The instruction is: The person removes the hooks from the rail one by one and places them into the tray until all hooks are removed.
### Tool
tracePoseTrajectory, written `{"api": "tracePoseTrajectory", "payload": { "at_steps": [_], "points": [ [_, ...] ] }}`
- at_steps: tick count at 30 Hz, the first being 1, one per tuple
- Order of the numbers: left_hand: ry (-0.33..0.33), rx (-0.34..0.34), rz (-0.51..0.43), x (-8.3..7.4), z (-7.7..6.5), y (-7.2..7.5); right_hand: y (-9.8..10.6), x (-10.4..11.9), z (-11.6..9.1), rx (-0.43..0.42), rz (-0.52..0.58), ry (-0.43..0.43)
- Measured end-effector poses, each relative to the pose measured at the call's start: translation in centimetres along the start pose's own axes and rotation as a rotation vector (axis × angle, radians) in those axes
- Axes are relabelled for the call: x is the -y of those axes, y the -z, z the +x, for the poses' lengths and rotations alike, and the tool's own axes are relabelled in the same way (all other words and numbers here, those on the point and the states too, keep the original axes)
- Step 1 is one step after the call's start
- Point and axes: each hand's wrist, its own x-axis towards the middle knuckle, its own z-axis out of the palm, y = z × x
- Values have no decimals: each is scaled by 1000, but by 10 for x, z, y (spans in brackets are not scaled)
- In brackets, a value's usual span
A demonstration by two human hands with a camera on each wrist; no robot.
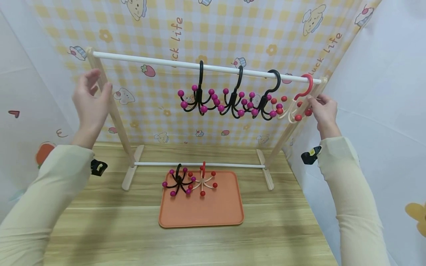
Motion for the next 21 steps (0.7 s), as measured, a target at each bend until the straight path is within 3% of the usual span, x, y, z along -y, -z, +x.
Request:
{"api": "tracePoseTrajectory", "payload": {
  "at_steps": [4, 7, 13, 18, 21],
  "points": [
    [48, 3, 27, 2, 5, 5, 0, 1, -3, -2, -3, 7],
    [128, 42, 43, 4, 8, 7, 1, -2, 1, -9, -17, 16],
    [319, 106, 38, 11, 13, 8, 8, -21, 30, -23, 24, 19],
    [401, 129, 49, 15, 18, 7, 10, -36, 52, -22, -3, 13],
    [421, 128, 67, 16, 21, 6, 15, -57, 80, -31, 28, 14]
  ]
}}
